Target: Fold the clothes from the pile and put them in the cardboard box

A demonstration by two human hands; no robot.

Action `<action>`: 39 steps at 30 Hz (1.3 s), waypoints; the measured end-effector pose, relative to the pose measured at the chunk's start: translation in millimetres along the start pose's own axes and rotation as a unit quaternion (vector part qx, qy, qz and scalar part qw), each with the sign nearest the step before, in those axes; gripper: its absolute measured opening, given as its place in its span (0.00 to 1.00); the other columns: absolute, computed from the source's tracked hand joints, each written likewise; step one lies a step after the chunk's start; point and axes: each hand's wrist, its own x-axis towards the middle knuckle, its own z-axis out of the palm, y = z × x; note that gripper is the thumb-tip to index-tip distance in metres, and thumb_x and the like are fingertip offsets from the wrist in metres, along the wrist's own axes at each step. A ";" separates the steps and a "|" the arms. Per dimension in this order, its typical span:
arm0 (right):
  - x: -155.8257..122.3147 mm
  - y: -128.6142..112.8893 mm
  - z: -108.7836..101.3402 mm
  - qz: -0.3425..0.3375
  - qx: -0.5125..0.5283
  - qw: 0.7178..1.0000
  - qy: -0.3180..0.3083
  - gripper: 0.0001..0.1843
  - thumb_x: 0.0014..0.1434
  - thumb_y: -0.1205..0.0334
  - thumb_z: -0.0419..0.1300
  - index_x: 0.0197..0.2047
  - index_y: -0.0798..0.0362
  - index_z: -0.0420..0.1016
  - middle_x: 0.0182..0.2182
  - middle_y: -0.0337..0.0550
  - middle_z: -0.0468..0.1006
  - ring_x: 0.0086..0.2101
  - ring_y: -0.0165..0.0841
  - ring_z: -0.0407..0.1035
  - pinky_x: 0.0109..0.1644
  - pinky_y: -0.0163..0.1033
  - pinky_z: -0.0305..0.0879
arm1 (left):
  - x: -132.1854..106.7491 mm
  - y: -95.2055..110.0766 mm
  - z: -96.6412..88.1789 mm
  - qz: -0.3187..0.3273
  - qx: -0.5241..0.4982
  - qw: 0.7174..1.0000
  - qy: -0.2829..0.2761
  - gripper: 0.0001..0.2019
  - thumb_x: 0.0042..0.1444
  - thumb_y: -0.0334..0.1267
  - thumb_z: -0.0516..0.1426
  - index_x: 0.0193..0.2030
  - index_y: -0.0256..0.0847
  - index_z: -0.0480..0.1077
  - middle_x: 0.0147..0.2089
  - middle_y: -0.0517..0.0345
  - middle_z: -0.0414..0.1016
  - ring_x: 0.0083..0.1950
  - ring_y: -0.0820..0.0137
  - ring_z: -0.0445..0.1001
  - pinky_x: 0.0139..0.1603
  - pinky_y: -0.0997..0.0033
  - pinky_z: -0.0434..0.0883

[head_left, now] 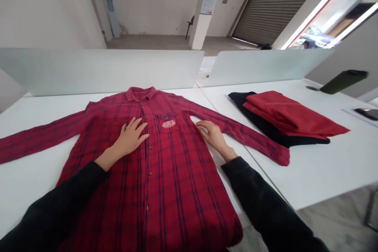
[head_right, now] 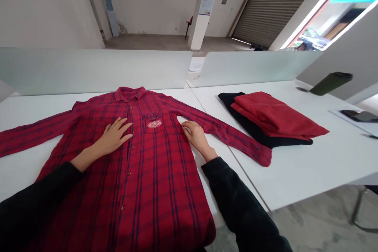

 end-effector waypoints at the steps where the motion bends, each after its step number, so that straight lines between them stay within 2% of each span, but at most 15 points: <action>1: -0.8 2.5 0.0 0.007 -0.001 1.000 0.002 0.11 0.62 0.65 0.52 0.40 0.53 0.77 0.40 0.49 0.80 0.43 0.41 0.74 0.49 0.49 0.71 | 4.7 6.4 1.4 0.006 -0.006 1.000 0.001 0.27 0.65 0.50 0.44 0.67 0.43 0.59 0.73 0.47 0.51 0.75 0.53 0.42 0.67 0.36 0.52; 4: -1.2 3.3 1.9 -0.009 -0.003 1.000 -0.024 0.10 0.61 0.64 0.54 0.40 0.53 0.78 0.42 0.49 0.79 0.44 0.41 0.73 0.51 0.50 0.70 | 12.2 15.7 9.3 0.009 -0.018 1.000 0.005 0.28 0.66 0.52 0.43 0.68 0.41 0.58 0.73 0.47 0.49 0.74 0.52 0.42 0.66 0.34 0.51; 7: 1.1 1.3 3.4 -0.030 -0.018 0.997 -0.074 0.09 0.59 0.66 0.57 0.39 0.52 0.79 0.42 0.49 0.79 0.43 0.41 0.73 0.50 0.49 0.69 | 10.8 16.0 19.1 0.006 -0.005 1.000 0.021 0.28 0.66 0.51 0.43 0.68 0.41 0.57 0.73 0.47 0.51 0.74 0.52 0.45 0.67 0.33 0.48; 10: 2.5 2.6 3.3 -0.026 -0.032 0.995 -0.087 0.09 0.58 0.67 0.57 0.38 0.52 0.79 0.41 0.49 0.78 0.41 0.41 0.72 0.50 0.50 0.69 | 7.3 14.6 24.5 0.009 0.010 0.999 0.036 0.28 0.66 0.51 0.43 0.69 0.41 0.57 0.73 0.48 0.51 0.73 0.53 0.47 0.68 0.36 0.48; 13: 1.1 6.5 2.3 -0.021 -0.024 0.997 -0.075 0.09 0.59 0.65 0.56 0.39 0.52 0.79 0.41 0.49 0.79 0.42 0.41 0.73 0.50 0.49 0.70 | 6.5 14.6 25.1 0.010 0.012 0.999 0.036 0.28 0.66 0.51 0.43 0.68 0.41 0.57 0.73 0.49 0.51 0.73 0.53 0.47 0.68 0.36 0.49; 17: -1.4 13.4 -0.8 0.012 -0.019 0.999 -0.028 0.12 0.62 0.62 0.53 0.41 0.53 0.77 0.41 0.50 0.80 0.43 0.40 0.74 0.49 0.48 0.70 | 7.3 15.5 23.9 0.011 0.011 0.999 0.037 0.28 0.66 0.51 0.43 0.68 0.41 0.58 0.73 0.49 0.52 0.73 0.52 0.48 0.68 0.35 0.49; 22: 0.3 24.4 -12.7 0.056 -0.052 0.997 0.009 0.12 0.58 0.63 0.53 0.37 0.53 0.78 0.38 0.49 0.81 0.40 0.40 0.75 0.47 0.46 0.71 | 6.9 16.1 23.0 0.010 0.014 0.999 0.034 0.28 0.66 0.51 0.43 0.68 0.41 0.58 0.73 0.49 0.52 0.73 0.52 0.48 0.68 0.36 0.49; 24: 0.6 31.0 -24.0 0.077 -0.070 0.994 0.030 0.12 0.58 0.62 0.53 0.36 0.53 0.78 0.37 0.49 0.81 0.39 0.40 0.75 0.46 0.45 0.71 | 6.7 16.1 22.8 0.010 0.016 0.999 0.031 0.28 0.66 0.52 0.42 0.68 0.41 0.57 0.73 0.50 0.52 0.73 0.53 0.48 0.68 0.36 0.49; 27: -5.3 47.2 -51.0 0.138 -0.119 0.979 0.096 0.13 0.57 0.60 0.53 0.36 0.53 0.79 0.37 0.50 0.82 0.38 0.41 0.75 0.47 0.46 0.71 | 6.6 16.2 22.3 0.009 0.015 0.999 0.026 0.29 0.66 0.52 0.42 0.69 0.41 0.56 0.73 0.50 0.51 0.73 0.53 0.47 0.68 0.35 0.49; 29: -16.4 62.0 -73.8 0.202 -0.168 0.955 0.140 0.14 0.57 0.60 0.53 0.36 0.55 0.79 0.38 0.51 0.82 0.38 0.41 0.76 0.47 0.46 0.70 | 6.7 16.1 22.0 0.010 0.015 0.999 0.027 0.29 0.66 0.52 0.42 0.69 0.40 0.56 0.73 0.49 0.51 0.73 0.53 0.47 0.68 0.36 0.49; 31: -33.5 77.0 -97.3 0.268 -0.223 0.925 0.149 0.15 0.56 0.61 0.53 0.37 0.55 0.80 0.39 0.52 0.82 0.38 0.43 0.76 0.45 0.46 0.70 | 6.8 15.9 22.0 0.011 0.013 0.999 0.032 0.29 0.66 0.51 0.42 0.68 0.40 0.57 0.73 0.49 0.52 0.73 0.53 0.47 0.68 0.36 0.48; 35: -70.6 96.3 -137.1 0.353 -0.310 0.881 0.046 0.16 0.56 0.59 0.56 0.41 0.55 0.81 0.38 0.54 0.82 0.38 0.46 0.75 0.42 0.46 0.69 | 7.6 14.4 23.6 0.018 -0.001 0.999 0.046 0.28 0.66 0.51 0.42 0.68 0.41 0.58 0.72 0.47 0.53 0.73 0.52 0.48 0.67 0.34 0.49; 39: -85.3 98.4 -160.2 0.388 -0.342 0.856 -0.031 0.17 0.58 0.57 0.57 0.45 0.55 0.80 0.39 0.55 0.81 0.39 0.48 0.75 0.39 0.45 0.67 | 8.9 12.9 25.6 0.024 -0.008 0.998 0.056 0.28 0.65 0.52 0.43 0.68 0.40 0.59 0.72 0.45 0.54 0.73 0.50 0.49 0.67 0.33 0.49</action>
